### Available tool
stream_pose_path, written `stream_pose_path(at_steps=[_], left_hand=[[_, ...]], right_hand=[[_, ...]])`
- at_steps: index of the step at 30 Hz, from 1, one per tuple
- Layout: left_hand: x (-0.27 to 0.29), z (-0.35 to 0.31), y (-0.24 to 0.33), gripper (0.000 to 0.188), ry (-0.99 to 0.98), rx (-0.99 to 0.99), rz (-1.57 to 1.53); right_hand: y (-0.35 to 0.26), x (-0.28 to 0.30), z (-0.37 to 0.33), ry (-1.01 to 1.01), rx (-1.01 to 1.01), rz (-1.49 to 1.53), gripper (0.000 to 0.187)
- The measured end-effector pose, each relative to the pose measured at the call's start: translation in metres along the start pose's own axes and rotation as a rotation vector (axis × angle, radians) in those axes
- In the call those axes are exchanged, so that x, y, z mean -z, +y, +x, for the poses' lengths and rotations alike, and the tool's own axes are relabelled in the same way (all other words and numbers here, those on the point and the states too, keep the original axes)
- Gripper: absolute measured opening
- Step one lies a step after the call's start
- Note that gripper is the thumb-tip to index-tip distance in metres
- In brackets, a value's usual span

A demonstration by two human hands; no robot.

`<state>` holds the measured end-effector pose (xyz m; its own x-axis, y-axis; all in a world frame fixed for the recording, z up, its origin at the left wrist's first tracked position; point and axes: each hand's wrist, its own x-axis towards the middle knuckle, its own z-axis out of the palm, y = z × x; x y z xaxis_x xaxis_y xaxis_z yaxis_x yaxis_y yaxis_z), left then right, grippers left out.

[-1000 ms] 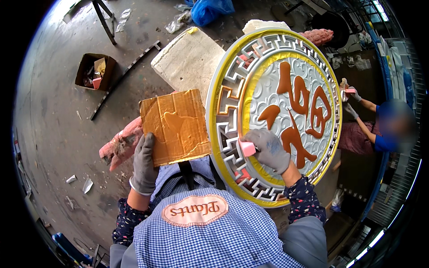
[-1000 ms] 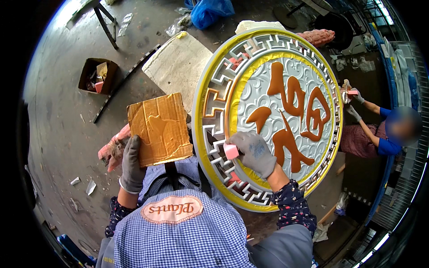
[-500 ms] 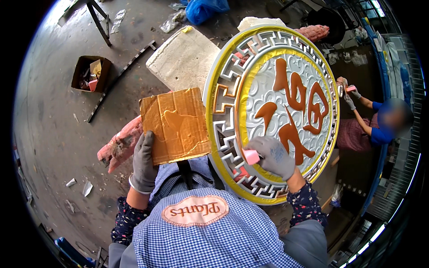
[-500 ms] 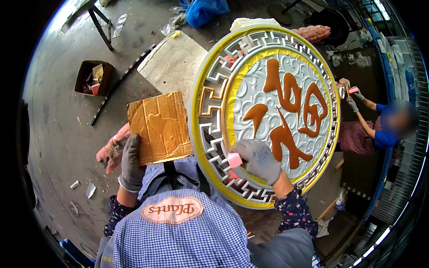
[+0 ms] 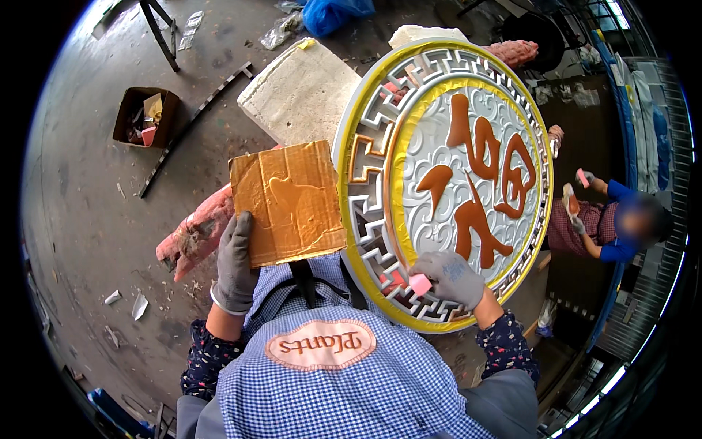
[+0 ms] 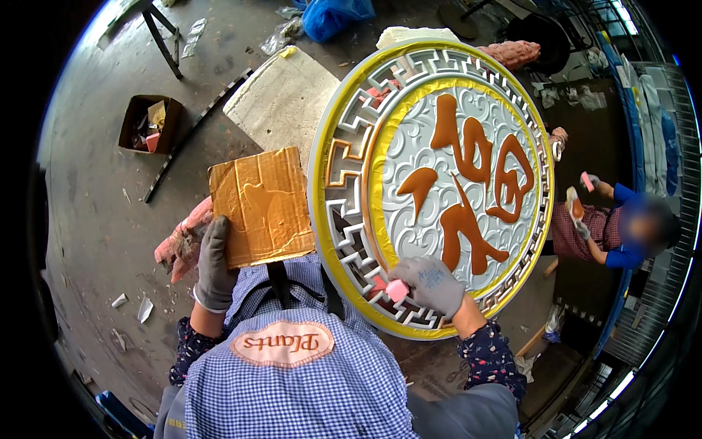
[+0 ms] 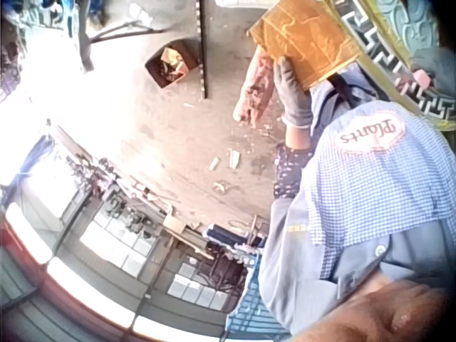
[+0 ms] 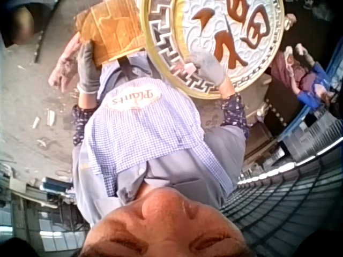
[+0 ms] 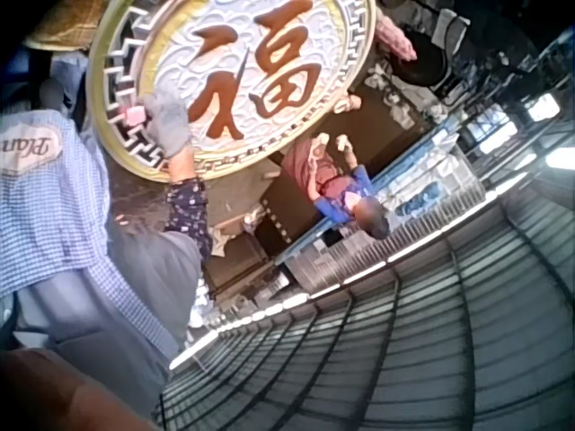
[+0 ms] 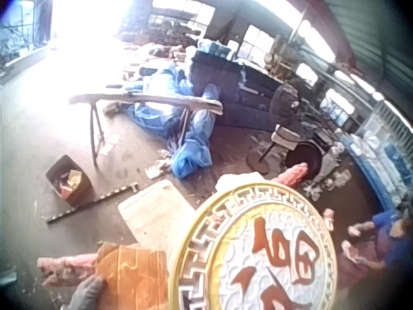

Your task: The person uses shears to trim a pink sponge, then dips a cardboard piece into a bucket of gold paint. They use the sponge to apply the gold paint to the raised edges of a large circular decorative sign featuring a Chinese character.

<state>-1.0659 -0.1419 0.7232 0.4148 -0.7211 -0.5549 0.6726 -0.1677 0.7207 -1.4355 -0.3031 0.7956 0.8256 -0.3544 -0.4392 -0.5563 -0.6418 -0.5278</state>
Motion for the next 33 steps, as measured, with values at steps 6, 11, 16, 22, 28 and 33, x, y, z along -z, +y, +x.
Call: stream_pose_path(at_steps=[6, 11, 16, 22, 28, 33], left_hand=[[0.010, 0.003, -0.003, 0.047, -0.074, -0.004, -0.005], [0.014, 0.002, -0.003, 0.048, -0.041, 0.000, 0.006], [0.006, 0.001, -0.002, 0.044, -0.015, -0.036, 0.026], [-0.001, -0.005, 0.010, 0.042, -0.055, 0.022, 0.061], [-0.002, -0.005, 0.007, 0.040, -0.055, 0.002, 0.144], [0.003, -0.007, 0.004, 0.048, -0.082, -0.002, 0.027]], right_hand=[[-0.006, 0.010, 0.015, 0.141, 0.029, -0.008, 0.030], [-0.012, 0.008, 0.025, 0.118, 0.038, -0.008, 0.028], [-0.012, 0.007, 0.000, 0.025, -0.028, -0.049, 0.026], [-0.077, 0.044, 0.060, 0.471, -0.038, 0.298, 0.038], [-0.115, 0.045, 0.128, 0.627, 0.047, 0.421, 0.036], [-0.131, 0.043, 0.156, 0.628, 0.149, 0.240, 0.035]])
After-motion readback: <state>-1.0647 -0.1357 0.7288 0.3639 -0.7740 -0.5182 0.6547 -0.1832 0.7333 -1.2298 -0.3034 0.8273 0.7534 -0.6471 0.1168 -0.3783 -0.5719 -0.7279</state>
